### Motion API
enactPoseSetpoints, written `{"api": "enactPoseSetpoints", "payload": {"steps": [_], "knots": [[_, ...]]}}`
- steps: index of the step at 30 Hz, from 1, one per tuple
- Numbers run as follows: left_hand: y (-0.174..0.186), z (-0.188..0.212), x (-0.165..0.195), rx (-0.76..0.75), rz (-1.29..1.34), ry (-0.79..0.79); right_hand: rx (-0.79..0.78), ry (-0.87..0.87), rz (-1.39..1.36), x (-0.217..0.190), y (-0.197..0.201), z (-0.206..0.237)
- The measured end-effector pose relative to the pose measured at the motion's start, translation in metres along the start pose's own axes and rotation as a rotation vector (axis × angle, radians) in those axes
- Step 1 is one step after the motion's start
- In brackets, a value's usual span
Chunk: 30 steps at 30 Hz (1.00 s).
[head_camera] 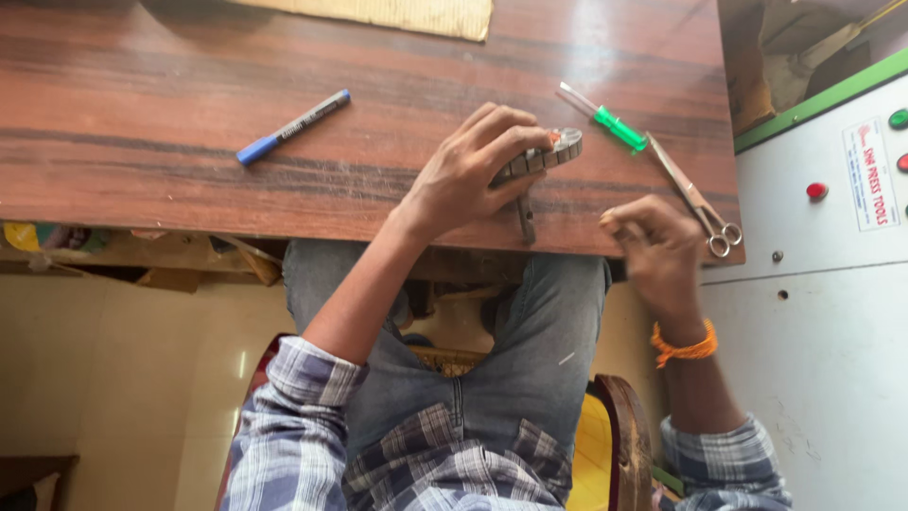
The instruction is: The person sits at a workbench fitting small copper pieces one at a time into the slots of a circular metal rotor assembly, pressing each piece into place by hand and occasionally repositioning the rotor on the table. A screwdriver and scissors lie on the bench but are not clearly used.
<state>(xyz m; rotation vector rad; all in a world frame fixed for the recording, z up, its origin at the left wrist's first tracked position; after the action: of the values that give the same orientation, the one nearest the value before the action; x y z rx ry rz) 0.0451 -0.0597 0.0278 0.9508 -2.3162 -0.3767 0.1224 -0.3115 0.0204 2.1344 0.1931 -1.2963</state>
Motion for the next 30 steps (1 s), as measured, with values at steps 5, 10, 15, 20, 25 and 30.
{"api": "enactPoseSetpoints", "payload": {"steps": [5,10,15,20,25,30], "knots": [[-0.004,0.009,-0.014,-0.011,0.0,-0.045,-0.031,0.16,0.088,-0.036,0.007,-0.02],[0.0,0.014,-0.011,0.008,-0.063,-0.068,-0.105,0.284,0.265,-0.073,-0.007,-0.048],[0.004,0.017,-0.005,0.032,-0.108,-0.053,-0.132,0.317,0.328,-0.085,-0.016,-0.07],[0.006,0.015,-0.002,0.04,-0.088,-0.048,-0.165,0.408,0.282,-0.084,-0.017,-0.082],[0.007,0.018,-0.002,0.026,-0.048,-0.034,-0.205,0.421,0.312,-0.077,-0.02,-0.099],[0.005,0.02,-0.006,0.017,-0.04,-0.034,-0.185,0.462,0.44,-0.07,-0.029,-0.129]]}}
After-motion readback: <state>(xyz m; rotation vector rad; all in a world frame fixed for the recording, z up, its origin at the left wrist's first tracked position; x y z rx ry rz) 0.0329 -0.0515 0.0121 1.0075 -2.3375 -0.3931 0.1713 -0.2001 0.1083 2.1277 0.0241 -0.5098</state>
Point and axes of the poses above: each hand's wrist, its own z-axis away from the middle knuckle, its own y-axis out of the back of the hand, x = y × z, the point moved 3 cm from there along -z, towards the middle knuckle
